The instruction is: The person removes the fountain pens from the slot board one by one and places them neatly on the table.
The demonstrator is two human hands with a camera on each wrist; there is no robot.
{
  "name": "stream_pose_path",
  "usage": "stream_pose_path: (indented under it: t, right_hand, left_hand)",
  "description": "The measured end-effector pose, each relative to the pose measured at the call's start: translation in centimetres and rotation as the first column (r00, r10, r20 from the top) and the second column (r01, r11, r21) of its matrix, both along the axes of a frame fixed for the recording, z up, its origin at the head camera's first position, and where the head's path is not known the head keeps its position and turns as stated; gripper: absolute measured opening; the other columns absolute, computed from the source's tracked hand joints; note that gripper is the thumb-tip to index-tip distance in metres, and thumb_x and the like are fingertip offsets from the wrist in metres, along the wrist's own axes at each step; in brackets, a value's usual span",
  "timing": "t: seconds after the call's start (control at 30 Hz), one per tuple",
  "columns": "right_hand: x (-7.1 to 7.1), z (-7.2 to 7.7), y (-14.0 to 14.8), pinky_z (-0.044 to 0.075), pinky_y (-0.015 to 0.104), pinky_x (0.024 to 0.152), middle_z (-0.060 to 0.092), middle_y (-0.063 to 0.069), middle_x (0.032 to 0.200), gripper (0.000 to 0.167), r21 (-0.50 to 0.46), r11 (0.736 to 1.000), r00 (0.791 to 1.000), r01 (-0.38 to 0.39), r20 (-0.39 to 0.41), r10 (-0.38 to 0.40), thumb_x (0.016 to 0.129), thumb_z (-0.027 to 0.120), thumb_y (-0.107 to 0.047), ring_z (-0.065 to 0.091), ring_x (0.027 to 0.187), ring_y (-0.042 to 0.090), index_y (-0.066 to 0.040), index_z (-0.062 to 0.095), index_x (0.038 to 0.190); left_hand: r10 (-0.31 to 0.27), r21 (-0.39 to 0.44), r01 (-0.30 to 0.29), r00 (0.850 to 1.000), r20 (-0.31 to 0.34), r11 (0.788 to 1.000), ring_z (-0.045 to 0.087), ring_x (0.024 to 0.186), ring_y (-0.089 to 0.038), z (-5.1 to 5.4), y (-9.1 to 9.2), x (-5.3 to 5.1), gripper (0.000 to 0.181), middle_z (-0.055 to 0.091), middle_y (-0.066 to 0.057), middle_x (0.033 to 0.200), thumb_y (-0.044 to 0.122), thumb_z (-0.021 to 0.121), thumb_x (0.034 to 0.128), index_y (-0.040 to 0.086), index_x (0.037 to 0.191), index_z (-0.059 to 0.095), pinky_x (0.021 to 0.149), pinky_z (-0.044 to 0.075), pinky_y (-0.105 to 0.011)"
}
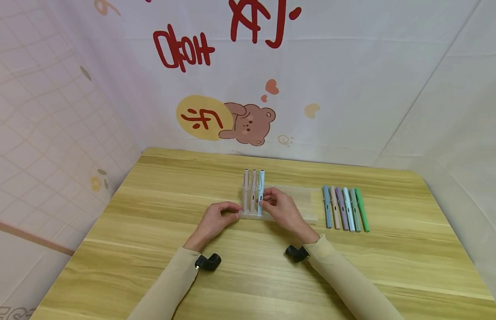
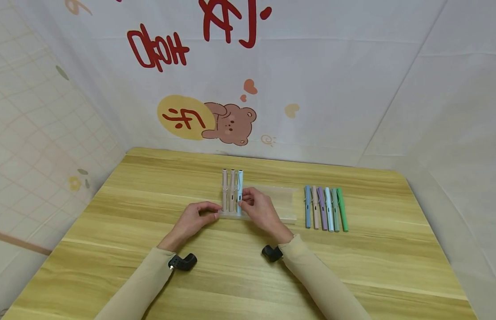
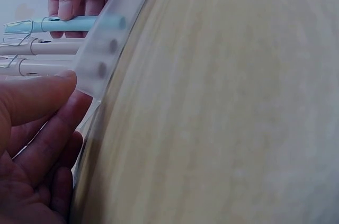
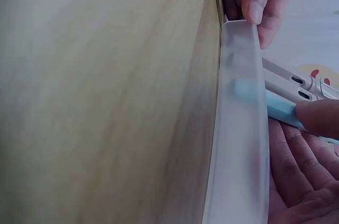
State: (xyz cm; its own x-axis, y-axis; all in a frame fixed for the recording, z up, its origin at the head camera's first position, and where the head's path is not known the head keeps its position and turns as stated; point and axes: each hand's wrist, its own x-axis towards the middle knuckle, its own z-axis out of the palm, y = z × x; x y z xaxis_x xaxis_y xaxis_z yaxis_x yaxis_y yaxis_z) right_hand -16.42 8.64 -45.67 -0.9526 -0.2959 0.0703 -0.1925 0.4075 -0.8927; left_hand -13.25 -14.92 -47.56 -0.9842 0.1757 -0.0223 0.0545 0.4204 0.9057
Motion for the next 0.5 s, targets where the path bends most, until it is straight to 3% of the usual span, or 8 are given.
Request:
stream_pose_path:
  t: [0.5]
  right_hand:
    - [0.4,1.0,0.2,0.058,0.039,0.091,0.074,0.010,0.109,0.026,-0.034,0.998,0.997,0.050,-0.065,-0.052,0.099,0.070,-0.010,0.071,0.102,0.024,0.000,0.064,0.123]
  left_hand:
    - [-0.005,0.004,0.005,1.000,-0.002,1.000,0.065,0.114,-0.025,0.0,0.0,0.0,0.016,0.076,-0.003,0.113,0.011,0.077,0.0933,0.010,0.110,0.079,0.104,0.047,-0.049]
